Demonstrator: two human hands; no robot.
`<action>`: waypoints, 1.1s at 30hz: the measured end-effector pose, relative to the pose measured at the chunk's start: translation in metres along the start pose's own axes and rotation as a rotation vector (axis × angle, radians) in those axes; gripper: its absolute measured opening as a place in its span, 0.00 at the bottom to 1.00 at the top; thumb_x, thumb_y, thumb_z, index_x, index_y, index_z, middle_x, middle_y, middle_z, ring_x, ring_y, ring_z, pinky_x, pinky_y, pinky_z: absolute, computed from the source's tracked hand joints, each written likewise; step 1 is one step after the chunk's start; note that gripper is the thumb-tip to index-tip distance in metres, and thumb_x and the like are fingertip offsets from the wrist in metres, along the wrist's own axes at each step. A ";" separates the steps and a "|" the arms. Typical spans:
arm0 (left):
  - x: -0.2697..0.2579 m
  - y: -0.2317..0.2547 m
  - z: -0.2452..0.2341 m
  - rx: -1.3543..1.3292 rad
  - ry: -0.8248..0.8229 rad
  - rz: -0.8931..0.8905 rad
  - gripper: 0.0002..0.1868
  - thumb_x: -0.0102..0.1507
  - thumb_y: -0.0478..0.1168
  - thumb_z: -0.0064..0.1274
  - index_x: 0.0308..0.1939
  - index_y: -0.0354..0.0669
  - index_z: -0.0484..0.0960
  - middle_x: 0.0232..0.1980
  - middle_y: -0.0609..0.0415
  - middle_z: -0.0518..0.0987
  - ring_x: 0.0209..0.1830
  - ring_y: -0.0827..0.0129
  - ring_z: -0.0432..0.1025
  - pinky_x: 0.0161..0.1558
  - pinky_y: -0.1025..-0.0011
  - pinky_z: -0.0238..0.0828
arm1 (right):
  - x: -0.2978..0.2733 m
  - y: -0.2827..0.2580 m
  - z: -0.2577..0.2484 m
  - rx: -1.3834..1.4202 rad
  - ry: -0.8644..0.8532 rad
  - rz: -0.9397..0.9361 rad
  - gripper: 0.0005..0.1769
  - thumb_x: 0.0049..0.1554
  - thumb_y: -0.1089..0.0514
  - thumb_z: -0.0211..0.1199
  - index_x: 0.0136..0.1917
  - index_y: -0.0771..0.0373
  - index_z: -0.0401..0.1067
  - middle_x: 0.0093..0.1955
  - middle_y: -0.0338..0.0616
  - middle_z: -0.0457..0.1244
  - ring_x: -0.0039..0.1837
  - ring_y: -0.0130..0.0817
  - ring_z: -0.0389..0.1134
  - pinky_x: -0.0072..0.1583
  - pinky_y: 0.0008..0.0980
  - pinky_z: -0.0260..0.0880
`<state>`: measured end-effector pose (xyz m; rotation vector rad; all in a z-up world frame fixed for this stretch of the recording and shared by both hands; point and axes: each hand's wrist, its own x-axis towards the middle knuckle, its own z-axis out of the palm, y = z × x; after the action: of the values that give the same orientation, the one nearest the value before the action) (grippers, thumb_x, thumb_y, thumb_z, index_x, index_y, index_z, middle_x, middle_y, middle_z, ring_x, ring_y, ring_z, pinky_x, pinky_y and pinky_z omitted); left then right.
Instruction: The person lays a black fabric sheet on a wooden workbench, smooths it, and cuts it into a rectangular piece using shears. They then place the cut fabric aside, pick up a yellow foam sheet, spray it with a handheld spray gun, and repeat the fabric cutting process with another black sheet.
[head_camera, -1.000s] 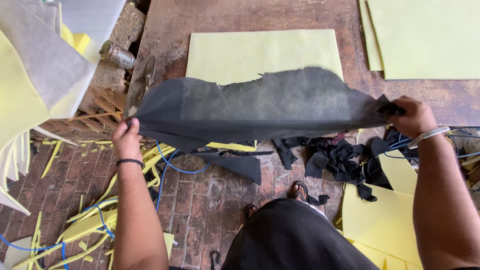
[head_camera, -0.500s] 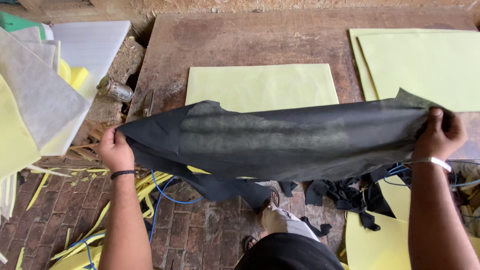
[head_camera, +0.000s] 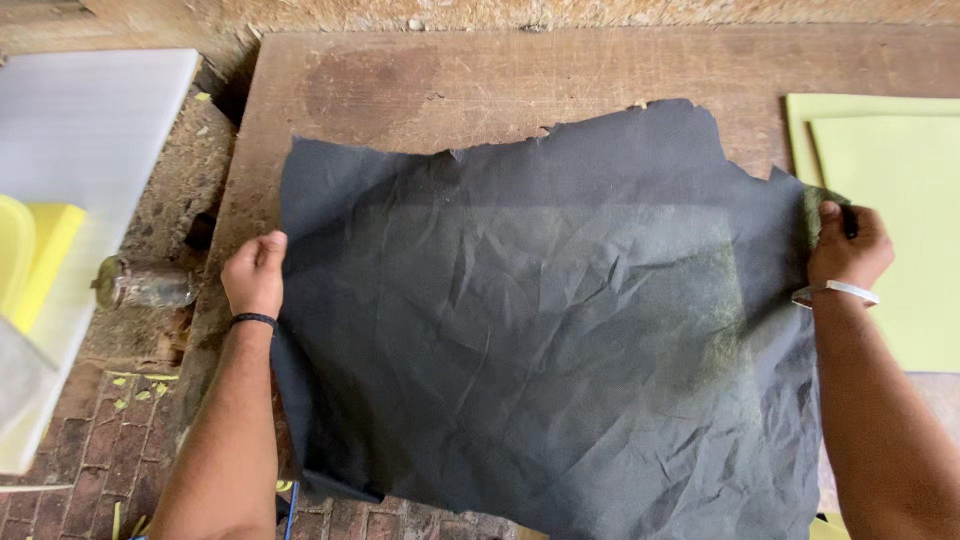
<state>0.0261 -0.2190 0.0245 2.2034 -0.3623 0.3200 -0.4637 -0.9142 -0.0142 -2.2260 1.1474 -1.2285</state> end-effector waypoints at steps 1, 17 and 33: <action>-0.002 -0.010 0.016 0.039 -0.073 -0.040 0.13 0.68 0.46 0.64 0.45 0.38 0.86 0.36 0.47 0.83 0.35 0.60 0.78 0.39 0.63 0.73 | -0.003 0.008 0.019 -0.058 -0.036 0.030 0.12 0.66 0.57 0.71 0.52 0.71 0.78 0.48 0.53 0.70 0.48 0.35 0.70 0.53 0.37 0.70; -0.011 -0.062 0.089 0.248 -0.098 -0.080 0.12 0.67 0.48 0.65 0.44 0.44 0.84 0.37 0.46 0.82 0.34 0.54 0.78 0.38 0.60 0.73 | -0.025 -0.030 0.096 -0.402 -0.225 0.141 0.26 0.63 0.49 0.72 0.69 0.60 0.71 0.71 0.54 0.62 0.72 0.53 0.62 0.72 0.50 0.61; -0.002 -0.069 0.086 0.070 -0.065 -0.118 0.13 0.64 0.48 0.64 0.39 0.43 0.84 0.35 0.45 0.83 0.33 0.51 0.78 0.37 0.59 0.73 | -0.185 -0.365 0.266 -0.328 -0.980 -0.586 0.41 0.64 0.29 0.40 0.83 0.48 0.47 0.86 0.49 0.37 0.85 0.53 0.33 0.78 0.65 0.28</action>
<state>0.0587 -0.2466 -0.0774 2.2971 -0.2582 0.1993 -0.1220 -0.5656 -0.0348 -2.9424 0.3114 0.0524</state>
